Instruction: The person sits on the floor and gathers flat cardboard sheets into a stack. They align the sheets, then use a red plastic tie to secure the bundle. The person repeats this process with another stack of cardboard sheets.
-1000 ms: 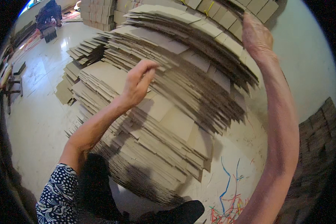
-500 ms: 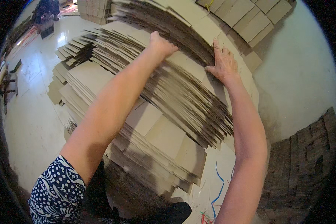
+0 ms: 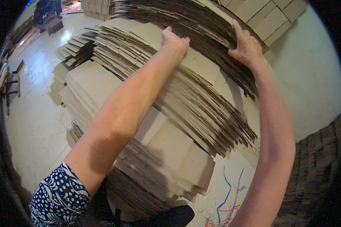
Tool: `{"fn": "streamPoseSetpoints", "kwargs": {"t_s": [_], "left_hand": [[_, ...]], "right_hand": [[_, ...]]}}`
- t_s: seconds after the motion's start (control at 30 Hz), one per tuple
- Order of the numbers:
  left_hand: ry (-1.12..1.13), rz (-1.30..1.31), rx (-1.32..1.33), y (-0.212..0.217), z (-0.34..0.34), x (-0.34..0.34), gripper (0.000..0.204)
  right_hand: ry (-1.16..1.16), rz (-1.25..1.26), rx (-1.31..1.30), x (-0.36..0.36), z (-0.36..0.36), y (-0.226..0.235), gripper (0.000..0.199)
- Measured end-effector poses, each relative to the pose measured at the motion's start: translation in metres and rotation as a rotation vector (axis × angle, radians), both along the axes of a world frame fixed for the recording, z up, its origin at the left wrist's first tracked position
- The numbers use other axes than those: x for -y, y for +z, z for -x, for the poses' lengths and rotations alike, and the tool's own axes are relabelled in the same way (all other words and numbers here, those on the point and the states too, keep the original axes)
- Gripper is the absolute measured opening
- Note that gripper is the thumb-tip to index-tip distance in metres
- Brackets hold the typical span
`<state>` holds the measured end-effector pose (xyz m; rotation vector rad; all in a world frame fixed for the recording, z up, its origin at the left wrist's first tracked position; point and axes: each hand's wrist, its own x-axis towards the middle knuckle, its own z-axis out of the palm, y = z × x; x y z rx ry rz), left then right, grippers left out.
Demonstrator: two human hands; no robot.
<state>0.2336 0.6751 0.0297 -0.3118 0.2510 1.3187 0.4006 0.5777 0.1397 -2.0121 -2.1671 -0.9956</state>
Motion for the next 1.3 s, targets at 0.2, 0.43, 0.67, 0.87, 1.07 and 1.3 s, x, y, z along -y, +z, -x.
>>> {"fn": "streamPoseSetpoints", "kwargs": {"t_s": [0.2, 0.43, 0.67, 0.87, 1.07, 1.3], "left_hand": [[-0.072, -0.209, 0.322, -0.015, 0.001, -0.032, 0.060], [-0.240, -0.173, -0.308, -0.008, -0.003, -0.026, 0.023], [-0.164, -0.365, -1.140, 0.003, -0.015, -0.022, 0.033], [-0.037, -0.403, -1.438, 0.005, -0.028, -0.011, 0.053], [-0.097, -0.451, -0.688, -0.001, -0.013, -0.025, 0.058], [0.088, -0.328, -0.031, -0.015, -0.004, -0.057, 0.049]], "right_hand": [[0.166, -0.008, -0.104, -0.015, -0.008, 0.035, 0.088], [-0.010, -0.159, 0.047, -0.012, 0.008, 0.003, 0.085], [0.109, -0.237, 0.077, -0.014, 0.004, 0.005, 0.072], [0.127, -0.165, 0.009, -0.018, -0.010, 0.016, 0.071], [0.144, -0.084, -0.130, -0.015, -0.013, 0.026, 0.069], [0.194, -0.026, -0.254, -0.023, -0.018, 0.041, 0.067]]}}
